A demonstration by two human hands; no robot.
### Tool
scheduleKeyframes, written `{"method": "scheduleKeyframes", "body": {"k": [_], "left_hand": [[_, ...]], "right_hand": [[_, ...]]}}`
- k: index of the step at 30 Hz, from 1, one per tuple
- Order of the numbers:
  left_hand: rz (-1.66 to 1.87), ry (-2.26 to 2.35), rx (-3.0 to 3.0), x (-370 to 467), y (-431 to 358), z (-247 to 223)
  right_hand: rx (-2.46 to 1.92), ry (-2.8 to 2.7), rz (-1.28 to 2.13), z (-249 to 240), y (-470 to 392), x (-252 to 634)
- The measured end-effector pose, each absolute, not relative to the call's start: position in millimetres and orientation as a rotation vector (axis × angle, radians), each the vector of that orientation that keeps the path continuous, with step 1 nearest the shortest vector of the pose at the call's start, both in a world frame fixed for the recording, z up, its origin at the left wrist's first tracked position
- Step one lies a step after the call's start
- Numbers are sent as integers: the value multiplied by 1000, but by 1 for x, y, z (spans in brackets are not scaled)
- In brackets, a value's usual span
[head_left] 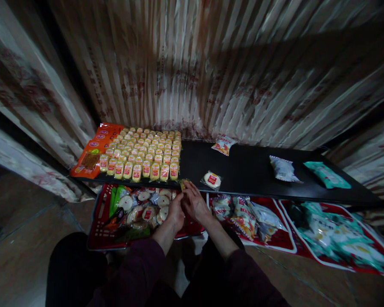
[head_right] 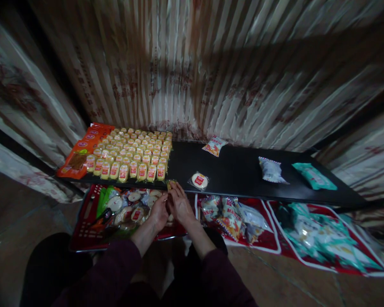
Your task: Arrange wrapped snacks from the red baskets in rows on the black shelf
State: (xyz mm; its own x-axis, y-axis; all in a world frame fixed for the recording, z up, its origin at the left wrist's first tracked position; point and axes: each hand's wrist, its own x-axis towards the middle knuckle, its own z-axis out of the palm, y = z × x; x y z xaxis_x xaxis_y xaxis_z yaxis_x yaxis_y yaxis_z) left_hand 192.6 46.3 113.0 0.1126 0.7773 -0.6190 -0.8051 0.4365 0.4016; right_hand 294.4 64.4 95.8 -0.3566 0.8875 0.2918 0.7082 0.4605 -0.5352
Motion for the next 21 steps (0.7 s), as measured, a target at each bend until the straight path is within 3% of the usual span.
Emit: {"method": "scheduleKeyframes", "body": {"k": [6,12,16,21], "left_hand": [[1151,952,-59,175,31,99],[1171,1086,-81,153,13,74],[1163,1243,-10,134,4,62],[1205,1270,41,118,2,61]], "right_hand": [[-1254,-1801,676,82,27,266],[-1301,-895,1263,61,8,229],[-1093,-392,1605,52,7,215],[-955,-172,1738,55,7,207]]}}
